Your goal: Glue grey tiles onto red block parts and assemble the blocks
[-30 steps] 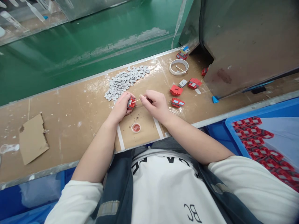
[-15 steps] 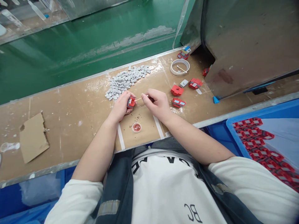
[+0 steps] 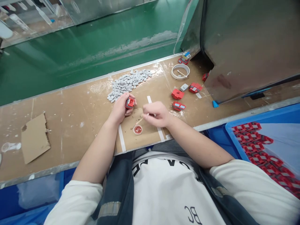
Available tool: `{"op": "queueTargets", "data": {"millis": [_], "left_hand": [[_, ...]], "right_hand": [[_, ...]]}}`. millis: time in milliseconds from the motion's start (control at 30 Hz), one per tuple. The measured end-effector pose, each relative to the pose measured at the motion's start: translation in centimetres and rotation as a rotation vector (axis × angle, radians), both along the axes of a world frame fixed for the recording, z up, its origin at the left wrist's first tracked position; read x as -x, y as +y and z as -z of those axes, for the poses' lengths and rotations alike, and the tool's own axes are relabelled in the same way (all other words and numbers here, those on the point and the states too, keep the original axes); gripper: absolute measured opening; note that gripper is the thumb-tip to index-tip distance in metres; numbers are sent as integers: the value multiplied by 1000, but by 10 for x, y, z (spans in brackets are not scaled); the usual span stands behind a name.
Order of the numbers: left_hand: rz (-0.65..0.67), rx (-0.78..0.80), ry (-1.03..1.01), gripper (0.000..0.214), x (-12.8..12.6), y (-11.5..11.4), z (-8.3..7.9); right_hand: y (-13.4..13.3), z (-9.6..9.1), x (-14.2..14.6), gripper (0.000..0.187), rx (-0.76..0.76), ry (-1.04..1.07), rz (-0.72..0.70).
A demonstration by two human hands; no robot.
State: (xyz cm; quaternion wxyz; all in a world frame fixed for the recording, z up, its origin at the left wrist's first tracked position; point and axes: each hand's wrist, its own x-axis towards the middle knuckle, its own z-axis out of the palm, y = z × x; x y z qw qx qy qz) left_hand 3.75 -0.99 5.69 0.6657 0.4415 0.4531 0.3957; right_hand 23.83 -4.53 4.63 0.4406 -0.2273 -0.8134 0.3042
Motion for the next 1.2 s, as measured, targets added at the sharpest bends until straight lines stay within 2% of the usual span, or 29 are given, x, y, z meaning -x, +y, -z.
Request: {"op": "queueTargets", "data": {"millis": [67, 100, 200, 300, 433, 500, 567, 633, 733, 833, 933, 1067, 1200], "left_hand": [[0, 32, -68, 28, 3, 3, 0], [-1, 46, -95, 27, 5, 4, -1], [-14, 64, -170, 29, 9, 7, -4], [-10, 64, -304, 36, 12, 5, -10], [-12, -14, -480, 38, 15, 0, -16], [-31, -67, -516, 42, 14, -2, -17], [-41, -103, -527, 47, 13, -1, -15], [-33, -128, -517, 51, 13, -1, -12], [20, -165, -472, 60, 15, -1, -7], [100, -201, -430, 69, 17, -3, -3], [161, -242, -418, 71, 19, -5, 0], [169, -330, -400, 67, 16, -6, 4], [240, -358, -408, 66, 13, -9, 4]], "right_hand": [[-5, 0, 4, 47, -35, -180, -143], [-8, 0, 6, 48, -55, -281, -156], [-13, -7, 5, 50, -113, -529, -43], [-11, -22, -23, 51, -102, -591, 263], [-3, -44, -99, 38, 11, -599, 857], [3, -48, -135, 25, 58, -689, 984], [11, -46, -157, 19, 82, -814, 969], [22, -42, -166, 25, 70, -943, 844], [40, -37, -163, 28, 36, -1122, 649], [51, -37, -159, 19, 31, -1149, 631], [48, -39, -150, 21, 59, -835, 640], [29, -41, -118, 31, 220, -319, 562], [8, -52, -74, 37, 256, -132, 385]]}}
